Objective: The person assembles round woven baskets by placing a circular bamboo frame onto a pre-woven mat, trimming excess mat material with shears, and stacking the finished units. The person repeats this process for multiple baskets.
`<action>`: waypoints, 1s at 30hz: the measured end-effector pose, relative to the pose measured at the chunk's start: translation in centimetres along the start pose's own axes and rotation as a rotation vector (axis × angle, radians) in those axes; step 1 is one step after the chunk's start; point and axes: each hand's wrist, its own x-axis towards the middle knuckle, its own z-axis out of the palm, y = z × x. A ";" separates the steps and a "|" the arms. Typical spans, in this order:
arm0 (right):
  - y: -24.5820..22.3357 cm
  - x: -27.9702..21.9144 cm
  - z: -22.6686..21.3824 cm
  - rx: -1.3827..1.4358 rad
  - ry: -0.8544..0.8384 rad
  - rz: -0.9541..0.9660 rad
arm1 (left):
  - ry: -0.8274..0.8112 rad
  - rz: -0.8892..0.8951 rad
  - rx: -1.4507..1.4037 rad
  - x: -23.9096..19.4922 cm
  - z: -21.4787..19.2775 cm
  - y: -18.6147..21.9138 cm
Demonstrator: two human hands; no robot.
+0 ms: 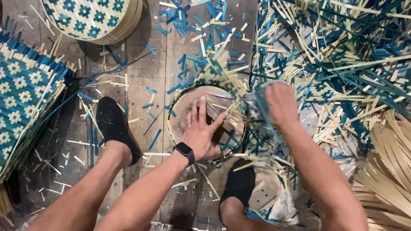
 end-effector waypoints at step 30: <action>0.4 2.1 -3.0 0.202 -0.672 0.258 | 0.053 0.075 0.021 -0.3 2.8 -1.1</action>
